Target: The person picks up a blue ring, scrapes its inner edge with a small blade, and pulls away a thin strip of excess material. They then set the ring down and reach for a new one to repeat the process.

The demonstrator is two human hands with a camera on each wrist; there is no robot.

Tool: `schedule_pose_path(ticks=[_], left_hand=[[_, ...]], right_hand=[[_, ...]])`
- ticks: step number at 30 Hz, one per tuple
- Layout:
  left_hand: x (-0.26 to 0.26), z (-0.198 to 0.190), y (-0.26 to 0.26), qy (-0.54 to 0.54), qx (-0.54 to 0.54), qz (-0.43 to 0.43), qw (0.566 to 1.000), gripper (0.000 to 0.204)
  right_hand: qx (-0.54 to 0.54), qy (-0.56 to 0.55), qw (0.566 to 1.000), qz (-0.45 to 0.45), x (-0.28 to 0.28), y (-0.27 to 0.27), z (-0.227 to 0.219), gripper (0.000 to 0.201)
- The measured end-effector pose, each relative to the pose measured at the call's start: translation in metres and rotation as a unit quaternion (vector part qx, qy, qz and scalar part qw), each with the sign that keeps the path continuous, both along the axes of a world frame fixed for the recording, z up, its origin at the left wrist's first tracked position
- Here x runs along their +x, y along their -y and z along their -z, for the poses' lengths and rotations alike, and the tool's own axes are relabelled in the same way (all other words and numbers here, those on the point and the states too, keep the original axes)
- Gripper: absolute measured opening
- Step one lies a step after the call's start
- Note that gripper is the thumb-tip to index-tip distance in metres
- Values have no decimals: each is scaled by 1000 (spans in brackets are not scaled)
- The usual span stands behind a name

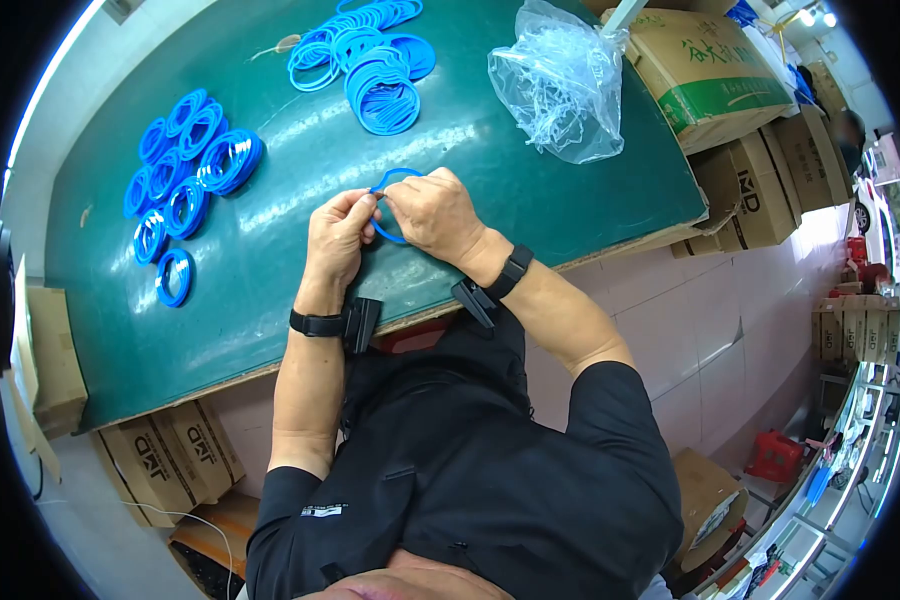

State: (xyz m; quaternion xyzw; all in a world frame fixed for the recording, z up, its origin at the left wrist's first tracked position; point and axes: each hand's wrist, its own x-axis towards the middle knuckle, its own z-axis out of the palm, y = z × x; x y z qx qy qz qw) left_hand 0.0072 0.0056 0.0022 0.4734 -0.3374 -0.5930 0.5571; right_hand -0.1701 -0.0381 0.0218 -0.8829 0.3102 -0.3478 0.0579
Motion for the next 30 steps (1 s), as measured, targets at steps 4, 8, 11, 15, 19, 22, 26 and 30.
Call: schedule_pose_path(ticks=[4, 8, 11, 15, 19, 22, 26, 30], left_hand=[[-2, -2, 0, 12, -6, 14, 1000, 19], [0, 2, 0, 7, -5, 11, 1000, 19], [0, 4, 0, -10, -5, 4, 1000, 20], [-2, -2, 0, -3, -14, 14, 1000, 20], [-1, 0, 0, 2, -10, 7, 1000, 20], [0, 1, 0, -7, -4, 6, 1000, 20], [2, 3, -1, -22, 2, 7, 1000, 19], [1, 5, 0, -27, -1, 1, 1000, 17]], right_hand=[[-20, 47, 998, 32, 1, 3, 7, 5], [-16, 24, 1000, 6, 1, 0, 3, 5], [-17, 26, 999, 8, 1, 0, 4, 5], [-42, 67, 996, 45, 3, 2, 3, 4], [-41, 29, 998, 34, 3, 1, 5, 5], [-45, 12, 999, 25, 3, 1, 5, 6], [-57, 13, 998, 18, 4, 2, 6, 7], [-53, -3, 998, 20, 3, 1, 6, 5]])
